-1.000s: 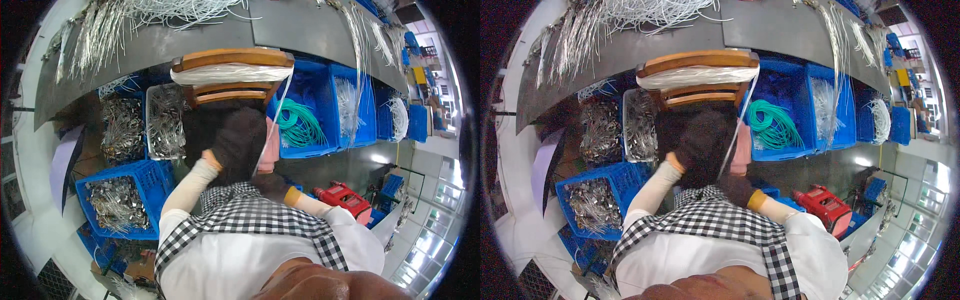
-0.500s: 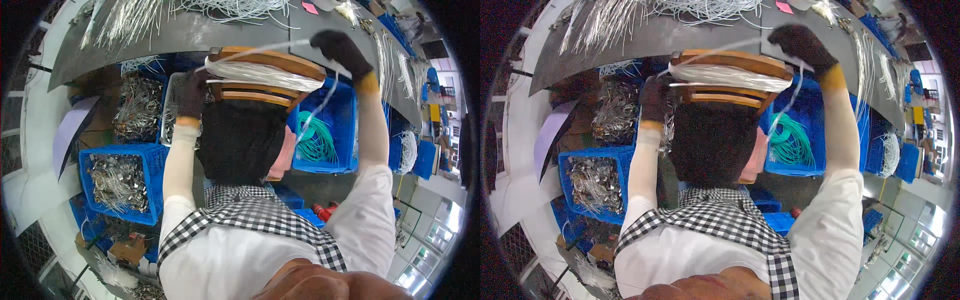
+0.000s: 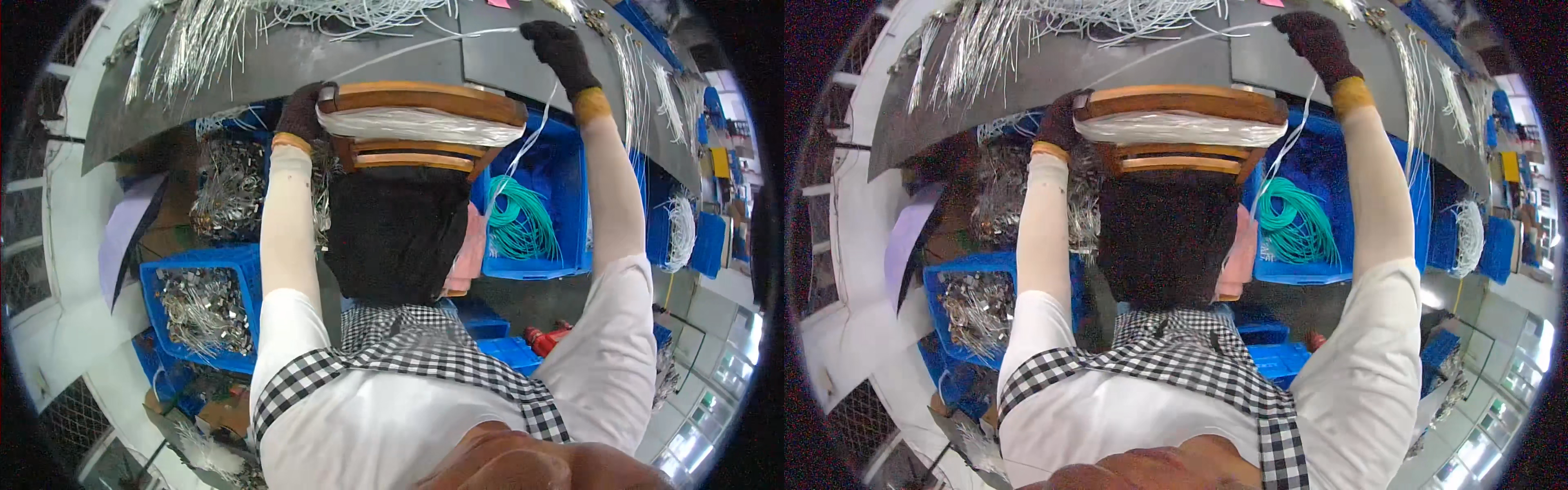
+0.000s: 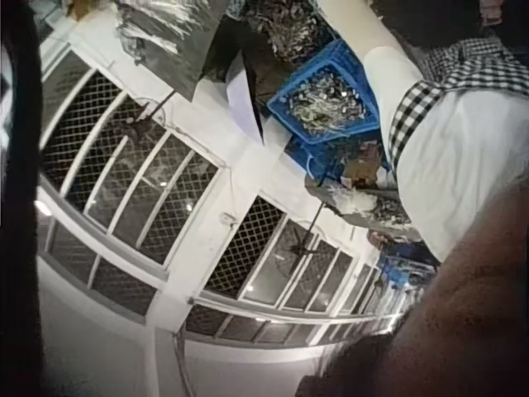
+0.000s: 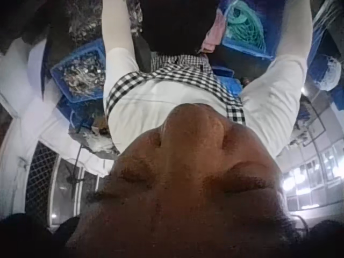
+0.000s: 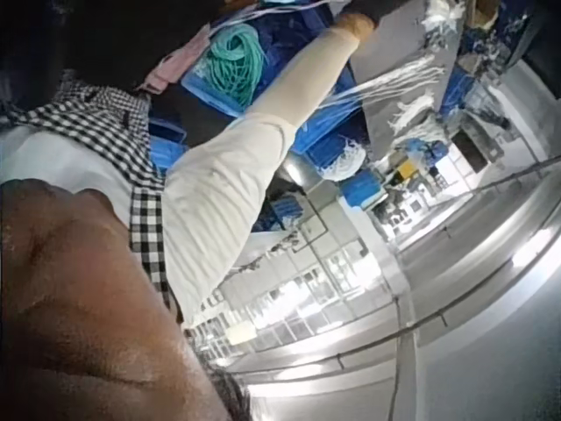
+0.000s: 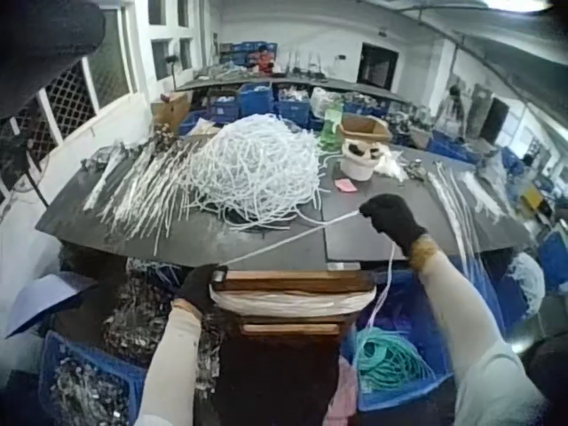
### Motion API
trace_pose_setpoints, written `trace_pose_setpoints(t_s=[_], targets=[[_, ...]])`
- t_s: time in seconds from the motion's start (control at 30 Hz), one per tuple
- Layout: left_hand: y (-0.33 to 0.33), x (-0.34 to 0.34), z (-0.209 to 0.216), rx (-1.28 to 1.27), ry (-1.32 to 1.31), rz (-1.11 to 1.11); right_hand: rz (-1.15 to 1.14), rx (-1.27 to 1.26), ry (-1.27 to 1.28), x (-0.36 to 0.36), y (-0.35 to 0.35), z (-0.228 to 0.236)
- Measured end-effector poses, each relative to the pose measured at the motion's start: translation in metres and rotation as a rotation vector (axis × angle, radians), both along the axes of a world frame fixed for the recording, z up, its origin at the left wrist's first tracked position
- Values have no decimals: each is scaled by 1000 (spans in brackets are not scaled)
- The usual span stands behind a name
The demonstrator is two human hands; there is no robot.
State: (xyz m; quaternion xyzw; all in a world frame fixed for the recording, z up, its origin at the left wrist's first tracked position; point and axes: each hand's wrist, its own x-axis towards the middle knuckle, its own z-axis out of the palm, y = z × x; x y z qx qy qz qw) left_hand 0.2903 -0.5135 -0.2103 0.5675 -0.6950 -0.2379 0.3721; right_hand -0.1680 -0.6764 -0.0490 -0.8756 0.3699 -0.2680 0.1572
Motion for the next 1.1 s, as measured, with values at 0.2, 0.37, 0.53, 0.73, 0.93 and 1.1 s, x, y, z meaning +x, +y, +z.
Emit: trace_pose_setpoints(t_s=[0.2, 0.37, 0.53, 0.73, 0.93, 1.1], targets=[[5, -10, 11, 61, -264, 55, -165, -34, 928, -80, 49, -83], [53, -13, -8, 232, 155, 205, -386, 298, 780, -102, 257, -147], [150, -101, 8, 182, 35, 108, -129, 625, 137, 19, 421, -114], [210, -159, 64, -225, 58, -623, 363, 912, 290, 91, 390, -30], [186, -62, 46, 245, 709, 161, -39, 1217, 97, 51, 240, 45], [85, -10, 7, 25, 193, 449, 179, 578, 37, 103, 83, 42]])
